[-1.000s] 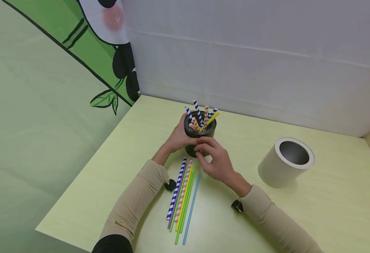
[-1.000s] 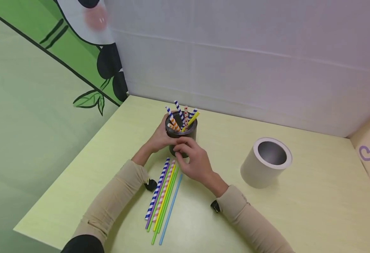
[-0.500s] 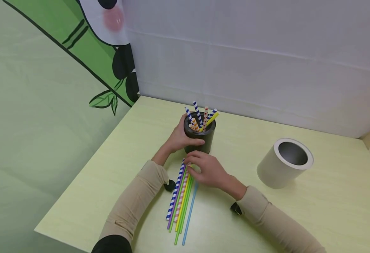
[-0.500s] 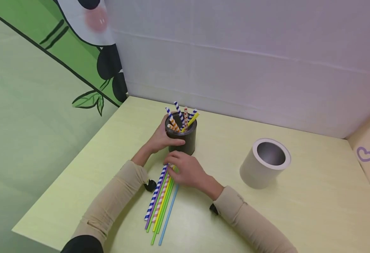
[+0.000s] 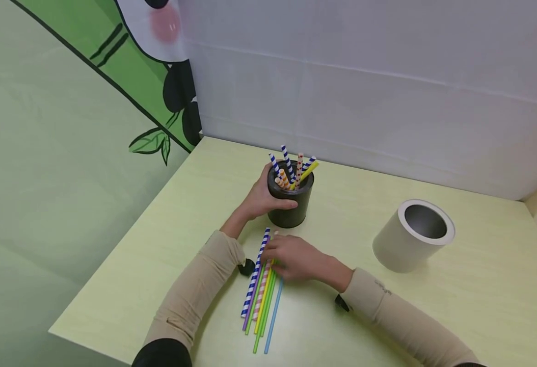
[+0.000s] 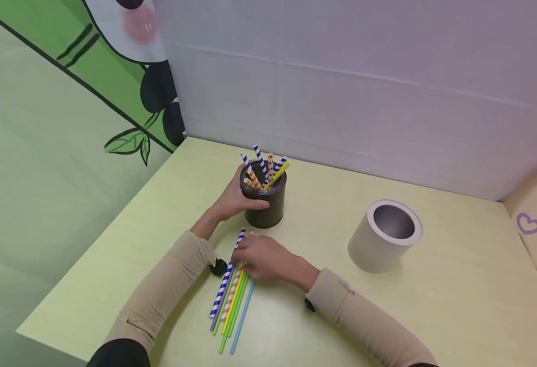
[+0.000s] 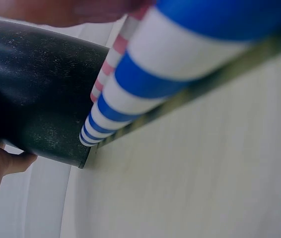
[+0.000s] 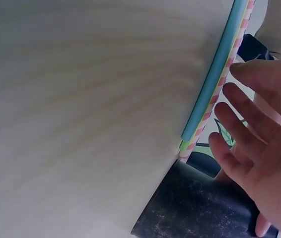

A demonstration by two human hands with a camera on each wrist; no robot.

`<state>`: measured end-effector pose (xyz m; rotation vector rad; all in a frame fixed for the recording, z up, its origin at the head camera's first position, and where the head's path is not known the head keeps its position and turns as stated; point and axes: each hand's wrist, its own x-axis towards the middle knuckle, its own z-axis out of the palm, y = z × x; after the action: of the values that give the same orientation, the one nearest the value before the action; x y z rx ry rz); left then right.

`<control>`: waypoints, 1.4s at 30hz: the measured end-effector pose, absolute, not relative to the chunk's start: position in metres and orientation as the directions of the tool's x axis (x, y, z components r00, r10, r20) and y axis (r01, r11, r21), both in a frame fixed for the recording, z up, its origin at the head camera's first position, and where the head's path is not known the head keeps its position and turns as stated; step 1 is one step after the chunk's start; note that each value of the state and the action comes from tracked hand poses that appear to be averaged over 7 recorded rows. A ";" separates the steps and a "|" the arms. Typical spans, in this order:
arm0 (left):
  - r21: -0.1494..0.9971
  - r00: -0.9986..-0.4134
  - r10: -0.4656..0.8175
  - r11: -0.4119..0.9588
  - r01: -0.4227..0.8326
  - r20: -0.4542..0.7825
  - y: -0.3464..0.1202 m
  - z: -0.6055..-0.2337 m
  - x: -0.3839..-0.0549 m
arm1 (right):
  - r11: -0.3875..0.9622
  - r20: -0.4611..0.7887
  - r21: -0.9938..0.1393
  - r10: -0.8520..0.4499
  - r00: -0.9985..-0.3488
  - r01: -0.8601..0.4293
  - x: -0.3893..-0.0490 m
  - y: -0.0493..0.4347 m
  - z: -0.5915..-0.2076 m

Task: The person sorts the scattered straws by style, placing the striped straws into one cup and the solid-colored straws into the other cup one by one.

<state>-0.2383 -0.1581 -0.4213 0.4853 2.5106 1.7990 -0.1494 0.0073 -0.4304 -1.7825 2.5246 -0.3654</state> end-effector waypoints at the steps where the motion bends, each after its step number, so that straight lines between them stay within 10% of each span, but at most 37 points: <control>1: 0.926 -0.952 0.257 0.291 0.242 0.168 -0.158 -0.421 -0.238 | 0.312 0.107 -0.201 -0.935 -0.338 -0.929 -0.149 0.007 -0.430; 42: 0.927 -0.953 0.253 0.290 0.239 0.166 -0.158 -0.423 -0.238 | 0.355 -0.055 -0.167 -0.935 -0.350 -0.920 -0.140 0.001 -0.422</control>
<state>-0.2377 -0.1578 -0.4231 0.4795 2.5126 1.8020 -0.1404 0.0006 -0.4218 -1.7008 2.4663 -0.1607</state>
